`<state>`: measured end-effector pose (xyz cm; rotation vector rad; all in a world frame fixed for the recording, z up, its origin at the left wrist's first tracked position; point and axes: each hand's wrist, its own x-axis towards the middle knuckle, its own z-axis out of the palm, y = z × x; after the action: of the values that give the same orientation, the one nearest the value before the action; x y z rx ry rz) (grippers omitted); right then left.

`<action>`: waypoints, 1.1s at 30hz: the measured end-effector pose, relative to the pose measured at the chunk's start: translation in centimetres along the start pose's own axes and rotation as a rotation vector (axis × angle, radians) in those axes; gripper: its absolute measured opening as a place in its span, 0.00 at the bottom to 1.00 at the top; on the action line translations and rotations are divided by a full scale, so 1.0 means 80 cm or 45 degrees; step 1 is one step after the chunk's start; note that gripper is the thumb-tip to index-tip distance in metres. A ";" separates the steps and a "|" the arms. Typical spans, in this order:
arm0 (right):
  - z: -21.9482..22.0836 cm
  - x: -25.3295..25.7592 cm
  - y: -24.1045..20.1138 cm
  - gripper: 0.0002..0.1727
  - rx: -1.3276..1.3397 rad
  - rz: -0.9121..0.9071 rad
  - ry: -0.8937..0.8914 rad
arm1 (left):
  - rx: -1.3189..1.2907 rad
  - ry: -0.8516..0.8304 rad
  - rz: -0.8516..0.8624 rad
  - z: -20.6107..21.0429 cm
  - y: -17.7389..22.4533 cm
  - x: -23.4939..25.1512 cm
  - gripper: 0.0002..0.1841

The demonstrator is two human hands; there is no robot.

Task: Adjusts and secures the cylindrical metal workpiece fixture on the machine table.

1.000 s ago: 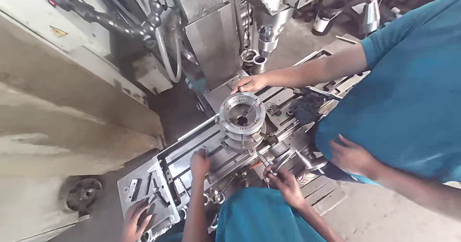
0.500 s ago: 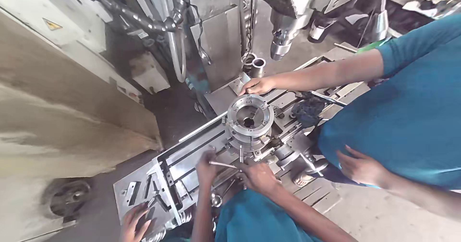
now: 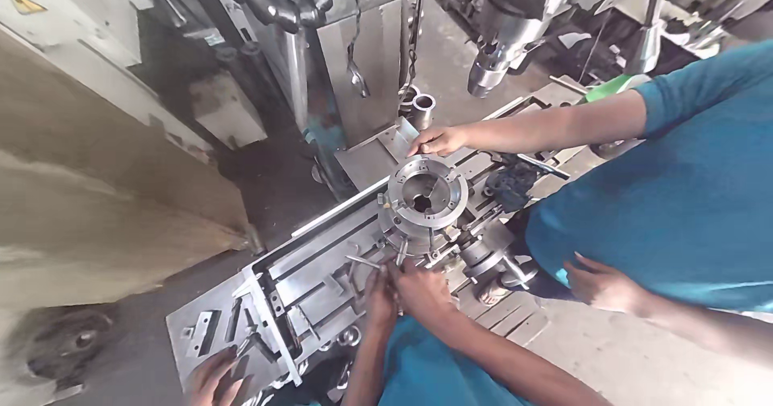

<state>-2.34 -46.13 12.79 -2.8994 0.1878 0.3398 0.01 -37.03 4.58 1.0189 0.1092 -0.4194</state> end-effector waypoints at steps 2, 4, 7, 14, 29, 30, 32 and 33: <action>-0.006 0.001 -0.003 0.25 -0.007 -0.002 -0.061 | -0.049 0.027 -0.040 -0.001 0.000 0.007 0.21; -0.011 -0.003 -0.002 0.31 -0.012 -0.015 -0.115 | -0.139 0.121 -0.182 0.001 0.004 0.011 0.22; -0.023 -0.018 0.014 0.27 -0.017 -0.037 -0.148 | -0.251 0.341 -0.414 0.020 0.008 0.016 0.20; 0.011 -0.047 0.086 0.23 0.614 -0.128 -0.008 | 0.074 0.602 -0.200 0.064 0.011 0.019 0.16; 0.034 -0.069 0.156 0.16 1.012 -0.281 -0.130 | 0.747 0.246 0.344 0.037 -0.022 0.026 0.19; 0.028 -0.070 0.156 0.16 1.000 -0.334 -0.090 | 0.824 0.158 0.429 0.027 -0.024 0.026 0.20; 0.011 -0.072 0.147 0.15 0.932 -0.533 0.139 | 1.068 -0.005 0.632 0.009 -0.025 0.026 0.21; 0.000 -0.073 0.138 0.15 0.855 -0.642 0.309 | 1.200 -0.079 0.731 0.005 -0.021 0.028 0.19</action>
<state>-9.66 -56.23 12.06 -2.2037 -0.3297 -0.1452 1.33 -38.79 2.81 1.8848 -0.4750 0.0586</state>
